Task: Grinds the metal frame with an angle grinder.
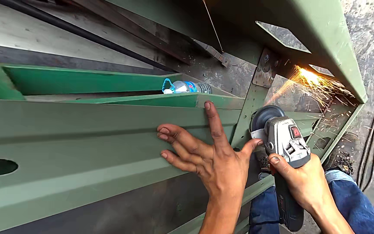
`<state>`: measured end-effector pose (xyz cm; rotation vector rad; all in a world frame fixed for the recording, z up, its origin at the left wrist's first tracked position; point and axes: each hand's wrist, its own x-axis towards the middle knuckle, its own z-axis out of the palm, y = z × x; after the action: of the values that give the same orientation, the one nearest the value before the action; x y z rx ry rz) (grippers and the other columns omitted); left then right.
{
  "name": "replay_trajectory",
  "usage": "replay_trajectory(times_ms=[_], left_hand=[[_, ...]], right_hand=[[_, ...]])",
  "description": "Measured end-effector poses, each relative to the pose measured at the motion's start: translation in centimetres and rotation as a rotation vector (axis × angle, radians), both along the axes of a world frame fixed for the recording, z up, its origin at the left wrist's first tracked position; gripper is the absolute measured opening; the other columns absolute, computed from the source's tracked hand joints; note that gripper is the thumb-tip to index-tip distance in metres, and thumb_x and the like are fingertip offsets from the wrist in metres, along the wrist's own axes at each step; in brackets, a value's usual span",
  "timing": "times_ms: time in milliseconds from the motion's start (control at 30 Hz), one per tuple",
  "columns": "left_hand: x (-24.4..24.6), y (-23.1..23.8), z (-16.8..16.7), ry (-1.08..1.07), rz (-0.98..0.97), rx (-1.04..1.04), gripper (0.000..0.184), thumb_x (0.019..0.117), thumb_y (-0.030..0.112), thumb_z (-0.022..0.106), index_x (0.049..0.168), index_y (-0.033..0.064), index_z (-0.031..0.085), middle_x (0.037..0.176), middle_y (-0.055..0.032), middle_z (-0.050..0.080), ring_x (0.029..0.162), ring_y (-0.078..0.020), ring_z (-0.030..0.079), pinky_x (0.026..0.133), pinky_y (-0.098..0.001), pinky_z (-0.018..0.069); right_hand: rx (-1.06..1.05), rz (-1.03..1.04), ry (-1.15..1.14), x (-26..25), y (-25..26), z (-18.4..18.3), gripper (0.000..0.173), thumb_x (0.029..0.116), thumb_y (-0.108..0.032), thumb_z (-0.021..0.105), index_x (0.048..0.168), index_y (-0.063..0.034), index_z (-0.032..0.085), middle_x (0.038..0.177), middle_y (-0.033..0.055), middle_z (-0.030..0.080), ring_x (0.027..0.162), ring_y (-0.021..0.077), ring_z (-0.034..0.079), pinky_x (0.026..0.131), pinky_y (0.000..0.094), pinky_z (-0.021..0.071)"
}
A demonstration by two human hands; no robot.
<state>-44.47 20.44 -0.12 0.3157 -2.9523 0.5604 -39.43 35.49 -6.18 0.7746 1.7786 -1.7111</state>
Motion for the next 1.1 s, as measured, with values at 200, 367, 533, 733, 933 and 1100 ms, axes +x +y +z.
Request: replay_trajectory(times_ms=[200, 367, 533, 733, 933, 1100], left_hand=[[-0.1, 0.1, -0.1, -0.009, -0.006, -0.024, 0.143, 0.0519, 0.096, 0.063, 0.166, 0.0322, 0.004, 0.162, -0.0389, -0.005, 0.150, -0.0574, -0.008, 0.112, -0.0781, -0.0057], [0.2, -0.2, 0.0, 0.017, -0.039, 0.008, 0.137, 0.0573, 0.093, 0.064, 0.166, 0.0306, 0.009, 0.163, -0.0386, -0.003, 0.150, -0.0579, -0.004, 0.114, -0.0764, -0.0023], [0.1, 0.0, -0.3, -0.006, -0.012, -0.031, 0.140, 0.0523, 0.095, 0.064, 0.165, 0.0336, 0.008, 0.163, -0.0389, -0.004, 0.150, -0.0586, -0.006, 0.113, -0.0766, -0.0059], [0.2, -0.2, -0.2, -0.002, -0.035, -0.014, 0.140, 0.0529, 0.093, 0.066, 0.165, 0.0309, 0.011, 0.163, -0.0391, -0.004, 0.150, -0.0587, -0.005, 0.114, -0.0769, -0.0052], [0.2, -0.1, -0.3, 0.020, -0.025, 0.016, 0.135, 0.0568, 0.092, 0.066, 0.165, 0.0314, 0.012, 0.163, -0.0378, -0.003, 0.150, -0.0580, -0.004, 0.114, -0.0758, -0.0049], [0.1, 0.0, -0.4, -0.001, -0.011, -0.015, 0.141, 0.0510, 0.094, 0.066, 0.165, 0.0327, 0.010, 0.163, -0.0388, -0.004, 0.150, -0.0589, -0.005, 0.113, -0.0764, -0.0060]], right_hand=[[0.023, 0.022, 0.011, 0.3, 0.3, -0.3, 0.066, 0.0645, -0.090, 0.068, 0.084, -0.0267, 0.073, 0.067, -0.0078, 0.069, 0.059, 0.0091, 0.068, 0.053, 0.0350, 0.0606], [-0.010, -0.013, 0.012, 0.2, -0.2, 0.1, 0.066, 0.0645, -0.086, 0.072, 0.088, -0.0243, 0.074, 0.069, -0.0073, 0.070, 0.061, 0.0092, 0.069, 0.055, 0.0335, 0.0614], [0.010, -0.011, 0.000, 0.7, -0.2, -0.3, 0.072, 0.0638, -0.088, 0.071, 0.089, -0.0214, 0.073, 0.070, -0.0071, 0.071, 0.062, 0.0085, 0.070, 0.056, 0.0343, 0.0621], [0.012, -0.002, 0.003, 0.7, -0.2, -0.5, 0.074, 0.0620, -0.090, 0.071, 0.091, -0.0212, 0.073, 0.072, -0.0084, 0.071, 0.064, 0.0072, 0.070, 0.058, 0.0347, 0.0623], [0.009, -0.020, 0.010, 0.3, -0.4, -0.3, 0.073, 0.0624, -0.089, 0.072, 0.091, -0.0216, 0.074, 0.073, -0.0082, 0.071, 0.065, 0.0074, 0.070, 0.059, 0.0343, 0.0620], [0.026, -0.005, -0.011, 0.7, -0.2, -0.6, 0.075, 0.0610, -0.091, 0.070, 0.090, -0.0220, 0.073, 0.072, -0.0084, 0.070, 0.064, 0.0076, 0.069, 0.058, 0.0354, 0.0622]])
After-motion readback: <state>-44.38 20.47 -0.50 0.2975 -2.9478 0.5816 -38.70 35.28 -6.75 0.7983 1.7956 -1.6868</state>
